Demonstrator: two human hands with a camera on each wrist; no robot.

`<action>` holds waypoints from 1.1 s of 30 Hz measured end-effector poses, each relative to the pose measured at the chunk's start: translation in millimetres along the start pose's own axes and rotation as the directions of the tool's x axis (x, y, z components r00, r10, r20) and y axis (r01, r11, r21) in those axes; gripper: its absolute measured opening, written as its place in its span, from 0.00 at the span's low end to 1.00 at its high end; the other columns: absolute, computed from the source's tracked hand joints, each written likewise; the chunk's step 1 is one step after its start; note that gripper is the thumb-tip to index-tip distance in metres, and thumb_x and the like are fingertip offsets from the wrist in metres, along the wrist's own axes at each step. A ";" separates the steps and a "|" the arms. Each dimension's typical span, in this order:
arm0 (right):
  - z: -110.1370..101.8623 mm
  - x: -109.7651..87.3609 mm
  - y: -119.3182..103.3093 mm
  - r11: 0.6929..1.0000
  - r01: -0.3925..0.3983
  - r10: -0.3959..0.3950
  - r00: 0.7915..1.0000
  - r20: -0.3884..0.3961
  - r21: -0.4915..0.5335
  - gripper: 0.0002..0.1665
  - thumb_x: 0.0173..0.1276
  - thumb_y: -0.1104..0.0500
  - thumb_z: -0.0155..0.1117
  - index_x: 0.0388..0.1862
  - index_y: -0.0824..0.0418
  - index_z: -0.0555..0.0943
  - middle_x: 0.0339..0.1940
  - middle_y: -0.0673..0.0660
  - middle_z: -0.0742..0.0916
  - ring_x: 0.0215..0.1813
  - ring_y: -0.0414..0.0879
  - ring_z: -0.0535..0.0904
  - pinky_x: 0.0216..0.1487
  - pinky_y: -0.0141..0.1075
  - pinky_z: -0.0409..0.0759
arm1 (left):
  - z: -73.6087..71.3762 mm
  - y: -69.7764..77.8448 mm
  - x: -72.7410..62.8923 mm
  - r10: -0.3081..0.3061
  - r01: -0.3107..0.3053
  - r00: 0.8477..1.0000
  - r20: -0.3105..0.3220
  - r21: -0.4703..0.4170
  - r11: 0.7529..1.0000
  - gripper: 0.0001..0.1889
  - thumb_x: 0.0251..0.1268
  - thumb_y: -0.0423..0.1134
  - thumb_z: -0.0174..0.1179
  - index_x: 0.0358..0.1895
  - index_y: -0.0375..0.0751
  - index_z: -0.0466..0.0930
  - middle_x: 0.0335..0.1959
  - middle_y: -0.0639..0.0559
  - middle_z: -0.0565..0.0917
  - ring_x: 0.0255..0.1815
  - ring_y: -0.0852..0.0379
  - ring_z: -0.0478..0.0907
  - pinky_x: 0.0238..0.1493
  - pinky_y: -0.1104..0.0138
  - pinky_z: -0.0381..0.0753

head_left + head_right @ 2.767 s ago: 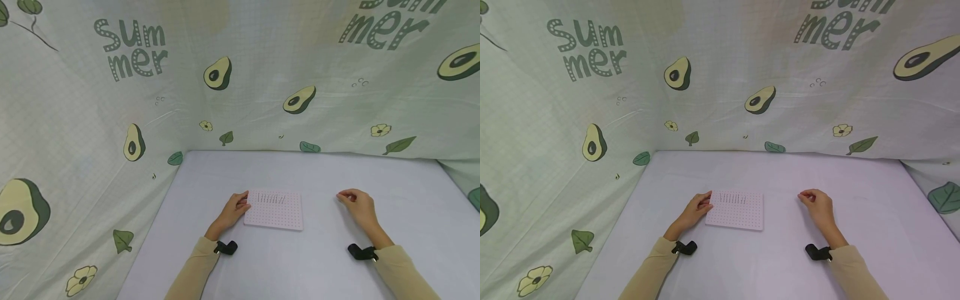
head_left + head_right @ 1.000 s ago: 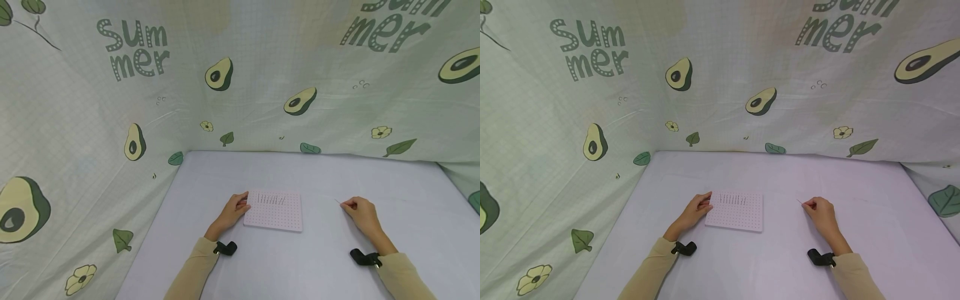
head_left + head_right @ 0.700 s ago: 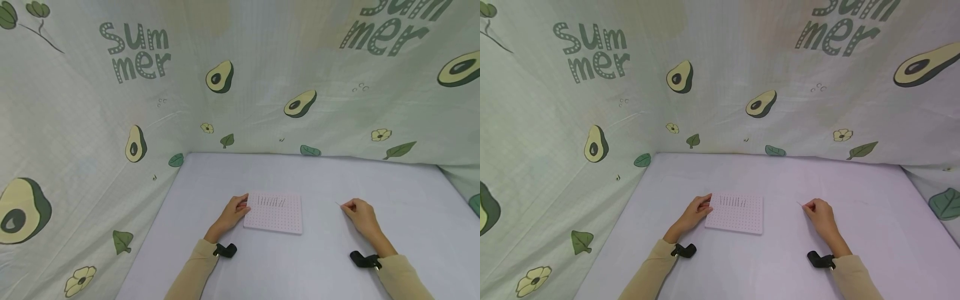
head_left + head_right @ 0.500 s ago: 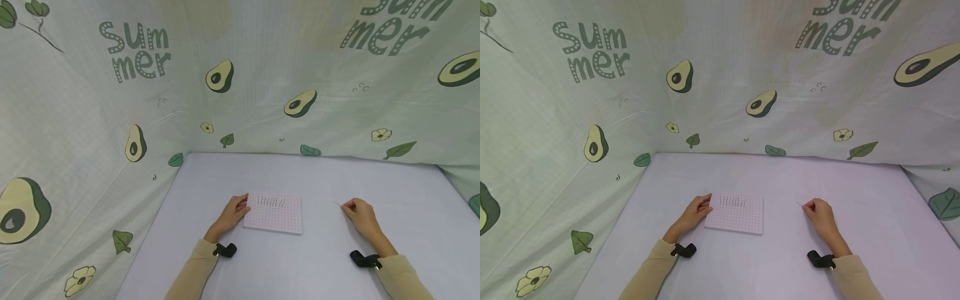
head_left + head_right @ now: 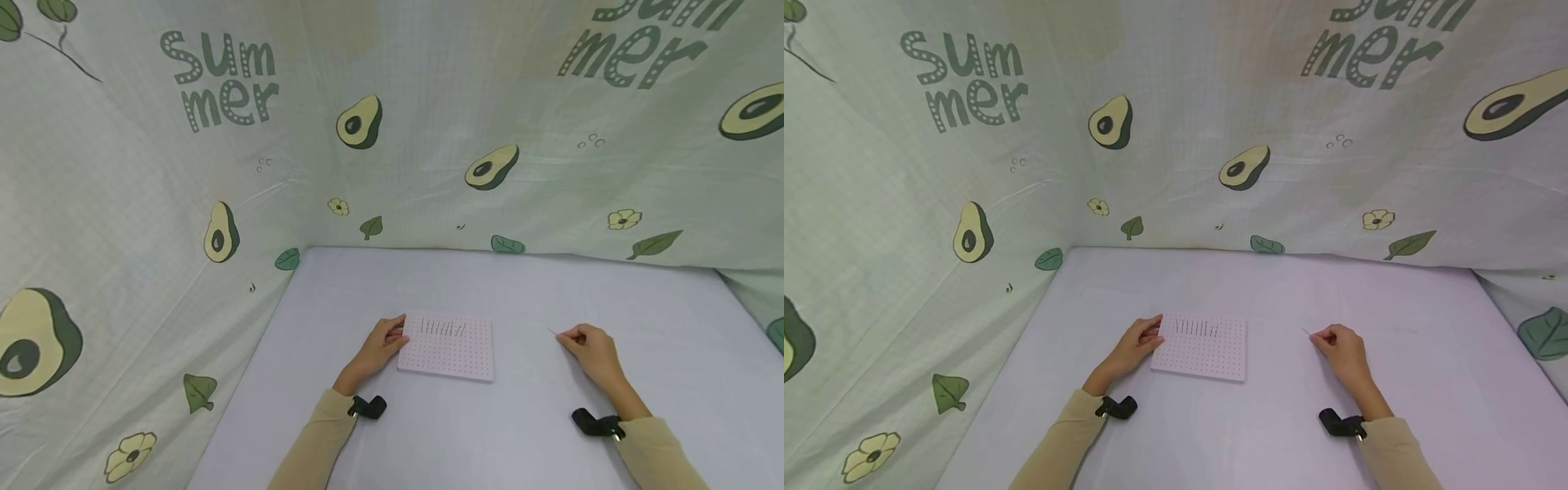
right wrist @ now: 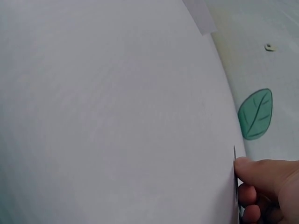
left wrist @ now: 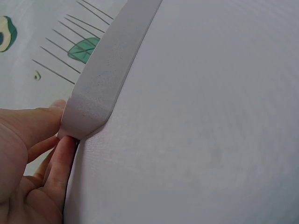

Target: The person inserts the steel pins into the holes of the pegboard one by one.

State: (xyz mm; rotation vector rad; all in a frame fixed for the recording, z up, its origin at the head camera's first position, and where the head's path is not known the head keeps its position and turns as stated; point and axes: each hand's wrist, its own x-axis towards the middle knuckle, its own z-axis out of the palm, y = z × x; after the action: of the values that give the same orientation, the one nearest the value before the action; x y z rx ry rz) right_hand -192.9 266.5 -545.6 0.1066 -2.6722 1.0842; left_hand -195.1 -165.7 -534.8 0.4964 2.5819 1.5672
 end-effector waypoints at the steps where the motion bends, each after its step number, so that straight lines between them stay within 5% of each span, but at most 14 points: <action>1: 0.2 -0.1 -0.6 1.000 -0.005 0.004 1.000 0.004 0.003 0.07 0.65 0.66 0.70 0.31 0.72 0.83 0.22 0.54 0.79 0.25 0.43 0.68 0.22 0.31 0.65 | 1.3 -6.4 1.8 -0.001 0.001 1.000 -0.005 0.002 1.000 0.29 0.72 0.28 0.57 0.72 0.23 0.61 0.58 0.31 0.70 0.60 0.38 0.74 0.63 0.57 0.76; 6: 1.2 1.7 -4.1 1.000 0.002 -0.002 1.000 0.017 0.001 0.08 0.67 0.67 0.67 0.32 0.73 0.81 0.24 0.56 0.79 0.27 0.44 0.68 0.24 0.32 0.66 | 1.6 -18.7 5.8 -0.001 0.001 1.000 -0.009 -0.013 1.000 0.29 0.73 0.33 0.59 0.73 0.28 0.62 0.58 0.36 0.70 0.60 0.43 0.74 0.63 0.61 0.77; 26: -1.8 5.8 -1.8 0.999 0.040 -0.041 0.998 0.042 0.027 0.09 0.72 0.65 0.63 0.36 0.73 0.80 0.29 0.59 0.82 0.31 0.40 0.70 0.28 0.28 0.67 | 0.9 -16.5 6.6 -0.010 0.010 1.000 -0.005 -0.010 1.000 0.30 0.73 0.33 0.59 0.74 0.29 0.62 0.57 0.37 0.70 0.61 0.44 0.74 0.64 0.62 0.76; 33: -0.8 4.1 -4.5 0.994 0.041 -0.045 0.998 0.040 0.100 0.11 0.76 0.65 0.58 0.41 0.76 0.79 0.33 0.63 0.83 0.33 0.35 0.70 0.29 0.23 0.68 | -1.5 7.7 -0.6 -0.002 0.002 1.000 0.006 -0.007 1.000 0.27 0.73 0.27 0.56 0.71 0.20 0.60 0.56 0.30 0.70 0.60 0.37 0.73 0.63 0.56 0.76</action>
State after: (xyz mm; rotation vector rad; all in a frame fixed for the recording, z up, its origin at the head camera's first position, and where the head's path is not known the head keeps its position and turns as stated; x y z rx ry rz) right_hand -195.9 263.9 -541.0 0.2062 -2.6398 1.2137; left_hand -193.1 -163.9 -527.4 0.4967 2.5708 1.5719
